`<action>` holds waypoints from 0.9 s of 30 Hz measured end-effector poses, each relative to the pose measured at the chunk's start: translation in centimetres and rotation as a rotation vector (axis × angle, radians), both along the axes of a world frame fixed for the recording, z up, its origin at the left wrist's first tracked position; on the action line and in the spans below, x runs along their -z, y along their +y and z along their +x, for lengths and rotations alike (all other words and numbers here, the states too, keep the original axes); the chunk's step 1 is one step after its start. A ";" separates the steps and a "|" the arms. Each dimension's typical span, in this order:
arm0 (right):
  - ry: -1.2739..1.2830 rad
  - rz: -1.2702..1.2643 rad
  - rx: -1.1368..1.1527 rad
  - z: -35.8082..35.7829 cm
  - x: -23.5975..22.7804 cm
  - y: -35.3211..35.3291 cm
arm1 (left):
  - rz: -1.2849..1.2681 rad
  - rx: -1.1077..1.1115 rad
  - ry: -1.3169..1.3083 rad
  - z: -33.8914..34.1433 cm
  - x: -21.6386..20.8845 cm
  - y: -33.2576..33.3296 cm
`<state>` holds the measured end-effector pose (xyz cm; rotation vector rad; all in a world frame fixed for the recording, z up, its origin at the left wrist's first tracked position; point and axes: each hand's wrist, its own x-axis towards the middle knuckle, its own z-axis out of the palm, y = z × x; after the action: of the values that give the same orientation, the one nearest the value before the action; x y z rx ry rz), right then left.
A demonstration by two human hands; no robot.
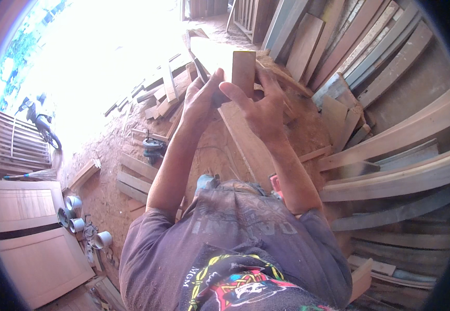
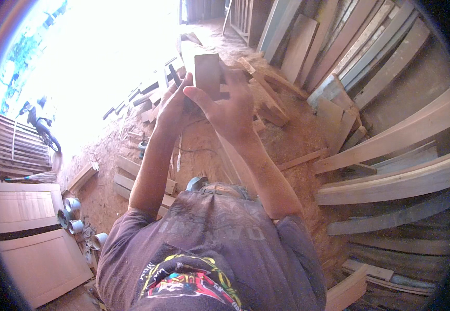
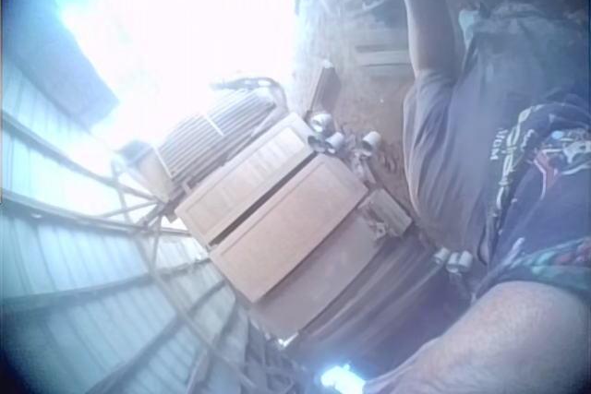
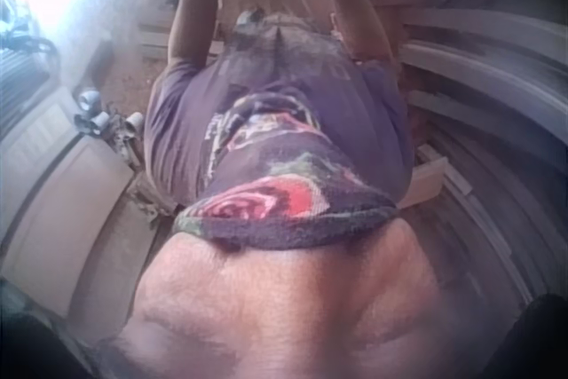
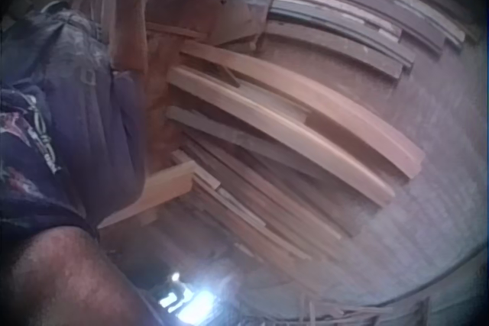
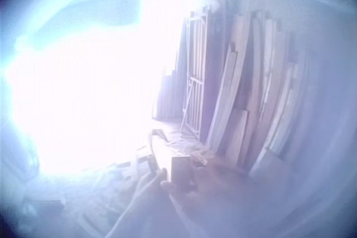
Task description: The person uses a handheld electric sander to smooth the surface of a wooden plank. They repeatedly sand the plank, pause to inspect the surface, and then continue sanding.
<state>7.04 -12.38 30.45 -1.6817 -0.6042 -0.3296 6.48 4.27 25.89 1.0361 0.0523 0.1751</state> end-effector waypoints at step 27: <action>0.664 -1.000 0.158 -7.8 22.6 -9.1 | 0.289 0.102 0.728 -10.3 25.9 0.5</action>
<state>-0.74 -21.44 7.80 -2.6172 -0.1012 0.5161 -3.80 4.74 -0.02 1.3442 0.6477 -0.3045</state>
